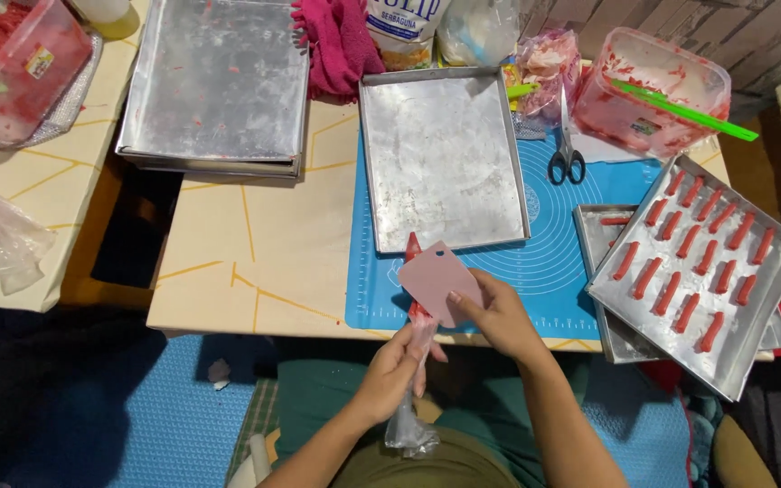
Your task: Cleaning a baking tray with a scraper and piping red dough onto a tray.
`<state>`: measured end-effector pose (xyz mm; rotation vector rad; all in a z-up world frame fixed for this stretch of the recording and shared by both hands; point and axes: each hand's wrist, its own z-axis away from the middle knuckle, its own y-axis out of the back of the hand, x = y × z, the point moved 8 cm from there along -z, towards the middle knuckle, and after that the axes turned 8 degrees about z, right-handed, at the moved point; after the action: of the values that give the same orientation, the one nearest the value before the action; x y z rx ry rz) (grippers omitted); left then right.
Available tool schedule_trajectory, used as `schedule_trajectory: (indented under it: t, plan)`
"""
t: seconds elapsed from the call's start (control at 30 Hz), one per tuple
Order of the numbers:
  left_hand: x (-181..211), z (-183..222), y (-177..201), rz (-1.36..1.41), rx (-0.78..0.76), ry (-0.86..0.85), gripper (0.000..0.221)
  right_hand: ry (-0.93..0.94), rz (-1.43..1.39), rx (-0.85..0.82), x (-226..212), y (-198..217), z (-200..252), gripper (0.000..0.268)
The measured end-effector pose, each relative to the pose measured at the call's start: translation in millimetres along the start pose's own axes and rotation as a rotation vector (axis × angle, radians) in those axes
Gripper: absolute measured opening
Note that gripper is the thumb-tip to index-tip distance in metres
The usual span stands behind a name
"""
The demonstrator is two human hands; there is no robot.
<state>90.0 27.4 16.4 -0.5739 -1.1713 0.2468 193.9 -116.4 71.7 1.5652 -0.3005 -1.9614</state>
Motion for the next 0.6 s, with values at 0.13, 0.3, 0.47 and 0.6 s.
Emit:
schedule_trajectory:
  t: [0.13, 0.3, 0.47, 0.6]
  plan:
    - [23, 17, 23, 0.099, 0.083, -0.226, 0.05, 0.007, -0.162, -0.026, -4, -2, -6, 0.044]
    - [78, 39, 40, 0.015, 0.137, -0.504, 0.043, 0.1, 0.086, 0.301, -7, 44, -24, 0.038]
    - [85, 40, 70, -0.053, 0.273, -0.539, 0.04, 0.059, 0.109, 0.476, 41, 99, -55, 0.035]
    - [98, 37, 64, -0.243, 0.334, -0.579, 0.035, -0.003, 0.011, 0.569, 60, 128, -92, 0.04]
